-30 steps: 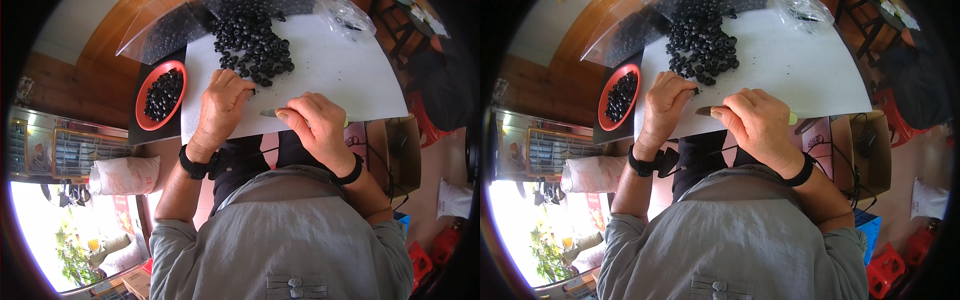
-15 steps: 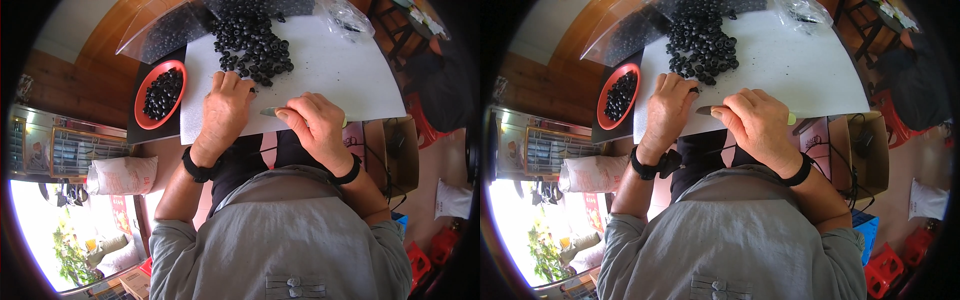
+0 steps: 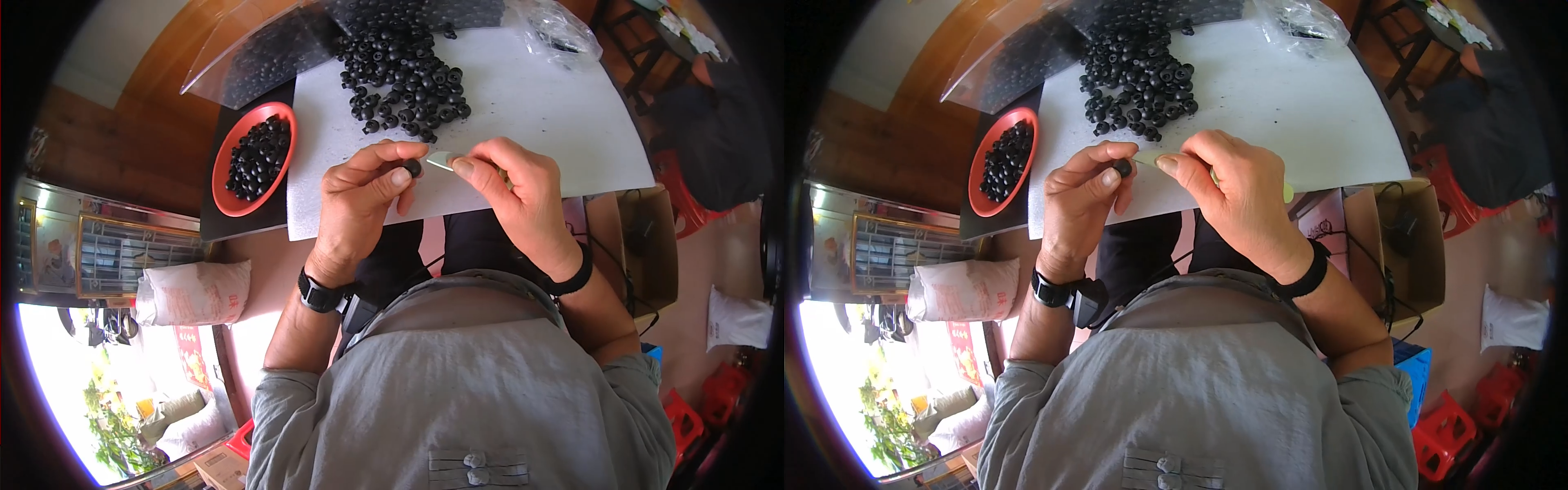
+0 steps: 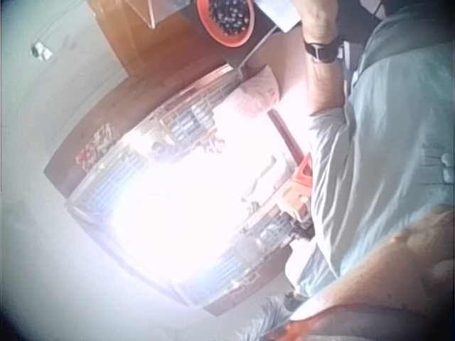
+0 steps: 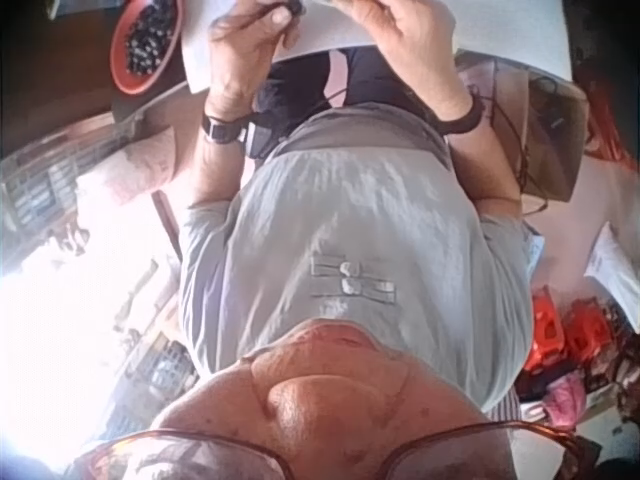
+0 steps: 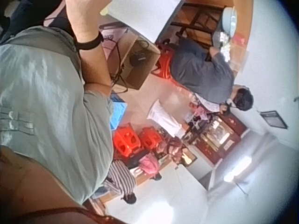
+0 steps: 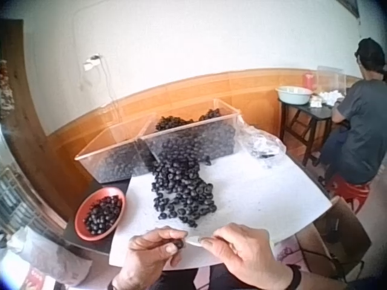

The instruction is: Using a small blade to process or pit small black fruits or beads at a table.

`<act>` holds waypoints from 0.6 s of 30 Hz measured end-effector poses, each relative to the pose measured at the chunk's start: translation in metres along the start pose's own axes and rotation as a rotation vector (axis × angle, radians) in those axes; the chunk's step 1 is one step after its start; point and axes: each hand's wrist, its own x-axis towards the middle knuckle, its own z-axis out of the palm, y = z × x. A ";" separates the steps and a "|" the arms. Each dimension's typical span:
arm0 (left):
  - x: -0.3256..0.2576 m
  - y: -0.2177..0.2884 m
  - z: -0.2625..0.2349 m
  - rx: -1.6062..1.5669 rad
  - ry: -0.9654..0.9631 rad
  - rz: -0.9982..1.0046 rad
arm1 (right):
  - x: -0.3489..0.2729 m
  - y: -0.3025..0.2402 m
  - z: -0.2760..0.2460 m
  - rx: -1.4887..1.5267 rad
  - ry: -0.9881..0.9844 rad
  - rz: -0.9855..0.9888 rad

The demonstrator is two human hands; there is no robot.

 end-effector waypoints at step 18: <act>0.002 -0.012 0.008 -0.058 -0.047 0.052 | -0.002 0.008 0.007 -0.103 0.022 -0.070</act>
